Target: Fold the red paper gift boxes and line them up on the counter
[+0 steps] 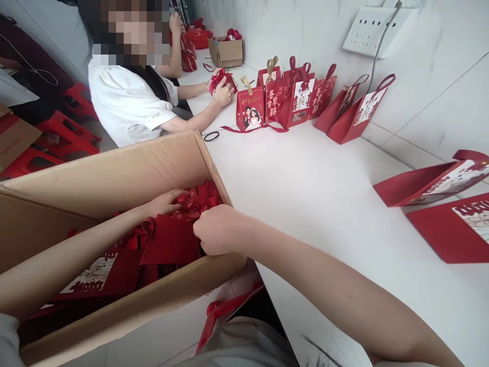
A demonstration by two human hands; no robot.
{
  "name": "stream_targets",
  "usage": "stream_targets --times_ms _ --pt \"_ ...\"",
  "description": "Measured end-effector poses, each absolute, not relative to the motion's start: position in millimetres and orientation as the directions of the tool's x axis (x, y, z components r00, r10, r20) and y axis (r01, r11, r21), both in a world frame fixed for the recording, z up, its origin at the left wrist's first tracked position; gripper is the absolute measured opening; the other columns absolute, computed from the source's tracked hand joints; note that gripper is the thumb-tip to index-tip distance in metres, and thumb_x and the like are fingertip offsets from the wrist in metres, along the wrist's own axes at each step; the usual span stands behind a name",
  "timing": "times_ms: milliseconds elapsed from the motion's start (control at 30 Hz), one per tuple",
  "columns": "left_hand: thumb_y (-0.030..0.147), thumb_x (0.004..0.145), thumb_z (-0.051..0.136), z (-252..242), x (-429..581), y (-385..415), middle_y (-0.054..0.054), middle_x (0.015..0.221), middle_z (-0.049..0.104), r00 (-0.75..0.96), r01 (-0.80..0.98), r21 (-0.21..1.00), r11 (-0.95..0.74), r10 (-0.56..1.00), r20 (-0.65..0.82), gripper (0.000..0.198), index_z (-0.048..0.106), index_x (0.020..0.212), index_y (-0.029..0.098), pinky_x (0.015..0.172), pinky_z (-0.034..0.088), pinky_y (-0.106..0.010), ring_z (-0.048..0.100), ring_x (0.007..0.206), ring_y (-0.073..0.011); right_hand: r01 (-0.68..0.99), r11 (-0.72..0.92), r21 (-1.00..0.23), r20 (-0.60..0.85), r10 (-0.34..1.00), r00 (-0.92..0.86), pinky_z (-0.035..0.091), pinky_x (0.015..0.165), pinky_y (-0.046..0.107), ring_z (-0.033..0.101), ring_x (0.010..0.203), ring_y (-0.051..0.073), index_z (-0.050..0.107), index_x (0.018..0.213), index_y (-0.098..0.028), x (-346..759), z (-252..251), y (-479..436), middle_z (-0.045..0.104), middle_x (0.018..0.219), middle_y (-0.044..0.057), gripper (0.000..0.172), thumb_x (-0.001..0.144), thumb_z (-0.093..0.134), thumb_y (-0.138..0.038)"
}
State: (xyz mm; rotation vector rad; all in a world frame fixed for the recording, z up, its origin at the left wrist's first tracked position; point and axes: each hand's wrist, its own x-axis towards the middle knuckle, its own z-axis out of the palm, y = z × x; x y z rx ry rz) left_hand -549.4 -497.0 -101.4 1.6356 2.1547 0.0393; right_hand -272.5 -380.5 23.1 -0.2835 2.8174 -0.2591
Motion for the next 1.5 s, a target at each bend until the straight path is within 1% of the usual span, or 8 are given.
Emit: stream_targets --times_ms 267,400,533,767,1000,1167,1333,1500 --pt "0.057 0.060 0.069 -125 -485 -447 -0.024 0.151 0.028 -0.131 0.979 0.084 0.184 0.892 -0.432 0.116 0.011 0.152 0.016 0.108 0.013 -0.066 0.021 0.140 -0.0449 -0.095 0.984 -0.153 -0.328 -0.142 -0.934 0.038 0.058 0.028 0.064 0.069 0.020 0.067 0.085 -0.015 -265 26 -382 0.071 0.084 0.011 0.025 0.087 0.042 -0.017" --pt "0.056 0.063 0.067 -132 -495 -441 -0.025 0.140 0.044 -0.174 0.968 0.097 0.229 0.901 -0.397 0.113 0.010 0.151 0.013 0.106 0.028 -0.055 0.045 0.126 -0.0406 -0.098 0.981 -0.165 -0.304 -0.146 -0.941 0.038 0.059 0.029 0.064 0.069 0.020 0.067 0.089 -0.015 -263 23 -381 0.071 0.084 0.010 0.025 0.087 0.042 -0.017" --pt "0.056 0.063 0.067 -127 -516 -441 -0.023 0.143 0.040 -0.243 0.942 0.123 0.312 0.888 -0.391 0.114 0.010 0.152 0.014 0.096 0.042 -0.042 0.048 0.124 -0.0383 -0.101 0.980 -0.169 -0.289 -0.147 -0.946 0.038 0.060 0.029 0.064 0.070 0.019 0.066 0.091 -0.014 -263 22 -380 0.072 0.084 0.010 0.025 0.088 0.042 -0.018" --pt "0.048 0.066 0.066 -142 -509 -448 -0.024 0.141 0.038 -0.140 0.938 0.260 0.231 0.934 -0.327 0.111 0.007 0.152 0.009 0.102 0.038 -0.044 0.042 0.128 -0.0385 -0.053 0.983 -0.175 -0.317 -0.107 -0.942 0.038 0.058 0.030 0.064 0.069 0.021 0.066 0.089 -0.013 -266 25 -383 0.070 0.088 0.012 0.026 0.089 0.041 -0.019" --pt "0.068 0.075 0.050 -99 -512 -451 -0.017 0.151 0.030 -0.201 0.917 0.256 0.306 0.909 -0.365 0.095 0.022 0.150 0.017 0.109 0.031 -0.045 0.032 0.137 -0.0352 -0.133 0.983 -0.128 -0.219 -0.159 -0.963 0.034 0.075 0.037 0.061 0.072 0.021 0.067 0.080 -0.013 -267 20 -385 0.070 0.079 0.012 0.032 0.092 0.039 -0.022" --pt "0.075 0.081 0.027 -1 -509 -481 -0.015 0.102 0.069 -0.454 0.759 0.225 0.611 0.743 -0.492 0.078 0.065 0.104 0.011 0.084 0.051 -0.035 0.066 0.093 -0.0264 -0.247 0.962 -0.118 0.165 -0.227 -0.960 0.027 0.083 0.037 0.055 0.076 0.018 0.063 0.083 -0.015 -238 19 -376 0.067 0.076 0.008 0.039 0.099 0.029 -0.024" --pt "0.079 0.071 0.048 48 -477 -531 -0.014 0.077 0.072 -0.300 0.653 0.144 0.743 0.429 -0.852 0.071 0.068 0.066 0.010 0.067 0.054 -0.031 0.069 0.069 -0.0233 -0.260 0.958 -0.119 0.301 -0.215 -0.929 0.021 0.102 0.038 0.052 0.076 0.015 0.061 0.087 -0.018 -194 19 -361 0.065 0.078 0.003 0.035 0.099 0.030 -0.022" --pt "0.056 0.071 0.058 11 -451 -547 -0.012 0.071 0.070 -0.381 0.410 0.299 0.862 0.459 -0.802 0.043 0.060 0.058 0.015 0.066 0.057 -0.031 0.070 0.068 -0.0231 -0.236 0.967 -0.097 0.347 -0.190 -0.918 0.021 0.108 0.042 0.056 0.082 0.015 0.061 0.088 -0.019 -170 11 -352 0.067 0.084 0.003 0.027 0.097 0.036 -0.021"
